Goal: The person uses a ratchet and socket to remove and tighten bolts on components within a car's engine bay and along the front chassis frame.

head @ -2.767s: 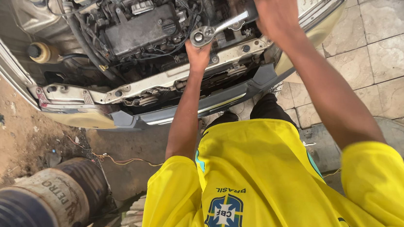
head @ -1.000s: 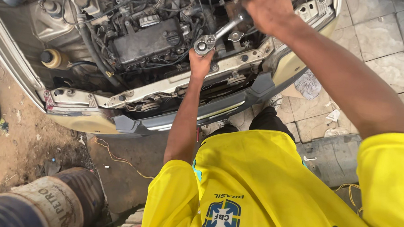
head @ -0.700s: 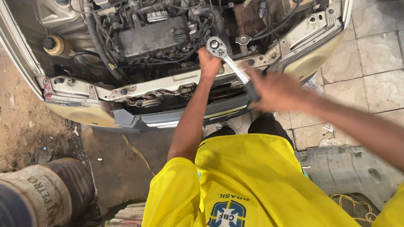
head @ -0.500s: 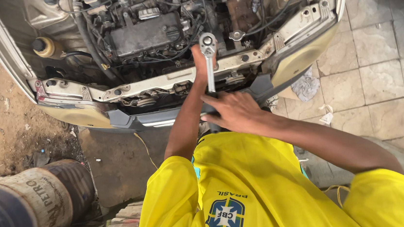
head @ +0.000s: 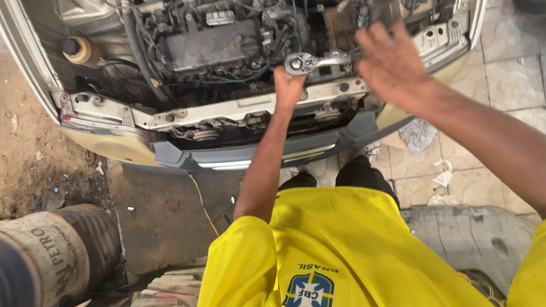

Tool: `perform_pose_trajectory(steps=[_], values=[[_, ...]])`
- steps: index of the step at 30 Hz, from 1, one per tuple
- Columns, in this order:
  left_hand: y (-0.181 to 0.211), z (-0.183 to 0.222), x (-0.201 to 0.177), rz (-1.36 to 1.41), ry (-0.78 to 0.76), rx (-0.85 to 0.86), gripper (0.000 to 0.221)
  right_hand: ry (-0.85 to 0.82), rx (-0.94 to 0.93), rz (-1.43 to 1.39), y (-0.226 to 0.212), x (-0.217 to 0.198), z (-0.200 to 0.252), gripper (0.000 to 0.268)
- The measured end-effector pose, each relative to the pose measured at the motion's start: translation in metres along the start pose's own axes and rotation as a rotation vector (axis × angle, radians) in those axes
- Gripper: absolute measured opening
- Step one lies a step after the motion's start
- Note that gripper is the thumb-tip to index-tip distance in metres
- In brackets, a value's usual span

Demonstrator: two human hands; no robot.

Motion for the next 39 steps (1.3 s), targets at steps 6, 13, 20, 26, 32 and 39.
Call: perform_pose_trajectory(steps=[6, 13, 20, 26, 32, 39], values=[[0.014, 0.0, -0.006, 0.022, -0.046, -0.063, 0.011, 0.408, 0.115, -0.347, 0.019, 0.039, -0.113, 0.032], [0.013, -0.002, -0.006, -0.118, -0.138, 0.099, 0.012, 0.114, 0.168, -1.651, -0.018, 0.007, -0.234, 0.047], [-0.049, -0.019, -0.01, -0.127, -0.128, 0.213, 0.021, 0.503, -0.302, -0.859, -0.11, -0.049, -0.188, 0.084], [-0.083, 0.004, -0.032, -0.185, -0.11, 0.008, 0.018, 0.366, -0.428, -0.639, -0.142, -0.043, -0.068, 0.065], [-0.05, -0.003, -0.021, -0.08, -0.185, -0.026, 0.015, 0.319, -0.335, -0.523, -0.098, -0.008, 0.002, 0.04], [-0.001, 0.002, -0.012, 0.073, -0.247, -0.058, 0.005, 0.439, 0.122, -0.238, 0.022, 0.092, -0.027, 0.039]])
Point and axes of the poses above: each hand's wrist, its own z-axis away from the middle knuckle, its own x-axis out of the palm, y = z × x, the point moved 1 cm from there along -z, towards the middle knuckle, and after that the axes turned 5 degrees about -y, right-handed, at the moved point
